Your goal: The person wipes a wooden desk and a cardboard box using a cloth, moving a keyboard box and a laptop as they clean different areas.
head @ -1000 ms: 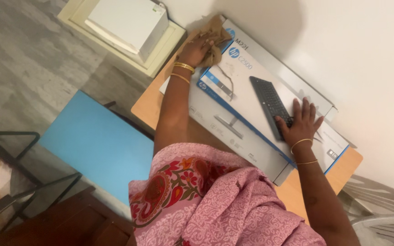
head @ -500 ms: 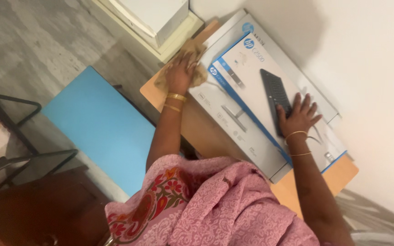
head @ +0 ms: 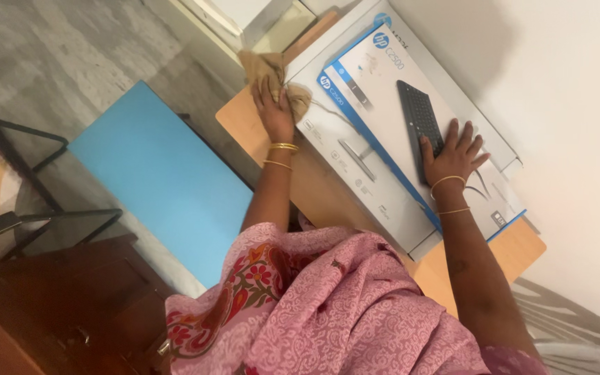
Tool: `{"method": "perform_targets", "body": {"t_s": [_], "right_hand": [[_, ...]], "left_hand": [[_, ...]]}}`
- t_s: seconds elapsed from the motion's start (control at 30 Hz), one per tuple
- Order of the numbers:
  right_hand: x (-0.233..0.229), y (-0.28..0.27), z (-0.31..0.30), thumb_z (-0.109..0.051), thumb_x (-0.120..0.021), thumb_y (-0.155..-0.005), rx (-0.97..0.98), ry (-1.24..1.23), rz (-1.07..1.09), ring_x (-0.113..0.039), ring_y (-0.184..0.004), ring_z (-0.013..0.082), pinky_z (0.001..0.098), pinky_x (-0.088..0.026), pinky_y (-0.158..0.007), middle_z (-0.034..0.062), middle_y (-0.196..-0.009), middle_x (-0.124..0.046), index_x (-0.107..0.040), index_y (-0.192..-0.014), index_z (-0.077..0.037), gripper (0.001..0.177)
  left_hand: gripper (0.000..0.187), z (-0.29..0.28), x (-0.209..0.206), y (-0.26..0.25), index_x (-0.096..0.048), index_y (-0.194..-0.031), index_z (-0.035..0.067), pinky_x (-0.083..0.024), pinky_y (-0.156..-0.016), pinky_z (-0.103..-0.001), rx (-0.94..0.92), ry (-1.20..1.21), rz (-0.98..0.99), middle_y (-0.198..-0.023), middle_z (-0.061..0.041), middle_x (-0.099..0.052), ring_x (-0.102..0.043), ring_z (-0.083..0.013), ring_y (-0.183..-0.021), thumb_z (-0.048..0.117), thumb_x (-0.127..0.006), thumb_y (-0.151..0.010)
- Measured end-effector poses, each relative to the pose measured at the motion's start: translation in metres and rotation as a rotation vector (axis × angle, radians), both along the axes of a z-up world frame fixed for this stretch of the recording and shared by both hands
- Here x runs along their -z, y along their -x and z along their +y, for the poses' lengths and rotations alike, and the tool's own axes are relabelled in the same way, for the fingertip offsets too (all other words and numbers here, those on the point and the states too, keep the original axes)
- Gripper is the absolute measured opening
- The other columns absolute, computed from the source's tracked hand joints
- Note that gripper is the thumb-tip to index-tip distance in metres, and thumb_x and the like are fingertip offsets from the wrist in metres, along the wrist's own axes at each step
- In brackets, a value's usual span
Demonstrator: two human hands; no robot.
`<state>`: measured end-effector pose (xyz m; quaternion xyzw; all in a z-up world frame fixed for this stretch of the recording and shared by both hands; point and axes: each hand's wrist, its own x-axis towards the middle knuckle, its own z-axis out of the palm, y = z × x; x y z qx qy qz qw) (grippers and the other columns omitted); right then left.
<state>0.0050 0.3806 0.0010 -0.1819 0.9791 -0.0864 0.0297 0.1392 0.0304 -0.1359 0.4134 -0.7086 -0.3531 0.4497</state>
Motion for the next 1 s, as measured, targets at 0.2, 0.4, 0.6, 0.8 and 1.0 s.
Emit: {"method": "perform_targets", "body": {"t_s": [0.2,0.4,0.6,0.8,1.0], "right_hand": [[0.004,0.002,0.001,-0.069,-0.042,-0.099,-0.016,0.001,0.020,-0.012,-0.152,0.0512,0.0732,-0.002,-0.117,0.0213,-0.167,-0.021,-0.030,-0.162,-0.012,0.086],[0.008,0.002,0.004,-0.070,-0.041,-0.099,-0.023,0.008,0.029,-0.012,-0.151,0.0519,0.0731,-0.002,-0.117,0.0214,-0.167,-0.021,-0.030,-0.162,-0.013,0.085],[0.004,0.002,0.002,-0.069,-0.042,-0.098,-0.018,-0.001,0.019,-0.014,-0.150,0.0515,0.0736,-0.003,-0.116,0.0211,-0.166,-0.022,-0.031,-0.161,-0.014,0.085],[0.004,0.000,0.003,-0.068,-0.044,-0.099,-0.022,0.015,0.020,-0.014,-0.151,0.0509,0.0728,-0.003,-0.118,0.0212,-0.166,-0.022,-0.031,-0.162,-0.013,0.084],[0.007,0.002,0.004,-0.068,-0.044,-0.100,-0.027,0.012,0.031,-0.014,-0.151,0.0511,0.0729,-0.002,-0.117,0.0212,-0.166,-0.022,-0.030,-0.161,-0.013,0.083]], "left_hand": [[0.075,0.056,0.022,0.006,-0.024,-0.157,-0.007,-0.024,-0.127,-0.049,-0.071,-0.083,0.050,-0.163,-0.032,-0.029,-0.028,-0.0457,-0.153,0.028,-0.063,-0.103],[0.077,0.104,0.021,-0.007,-0.017,-0.158,-0.009,-0.020,-0.127,-0.049,0.058,-0.150,0.062,-0.163,-0.037,-0.021,-0.021,-0.0488,-0.154,0.026,-0.058,-0.102],[0.068,0.034,0.012,-0.012,-0.018,-0.161,-0.006,-0.016,-0.130,-0.047,0.118,-0.066,0.066,-0.168,-0.032,-0.015,-0.014,-0.0462,-0.159,0.020,-0.052,-0.108],[0.071,-0.014,0.023,0.012,-0.023,-0.160,-0.002,-0.018,-0.128,-0.047,0.095,-0.269,0.124,-0.168,-0.028,-0.020,-0.017,-0.0436,-0.158,0.019,-0.058,-0.103],[0.090,0.072,0.017,0.021,-0.005,-0.159,-0.004,-0.021,-0.122,-0.051,-0.024,-0.258,-0.066,-0.163,-0.037,-0.002,-0.010,-0.0522,-0.152,0.024,-0.063,-0.096]]}}
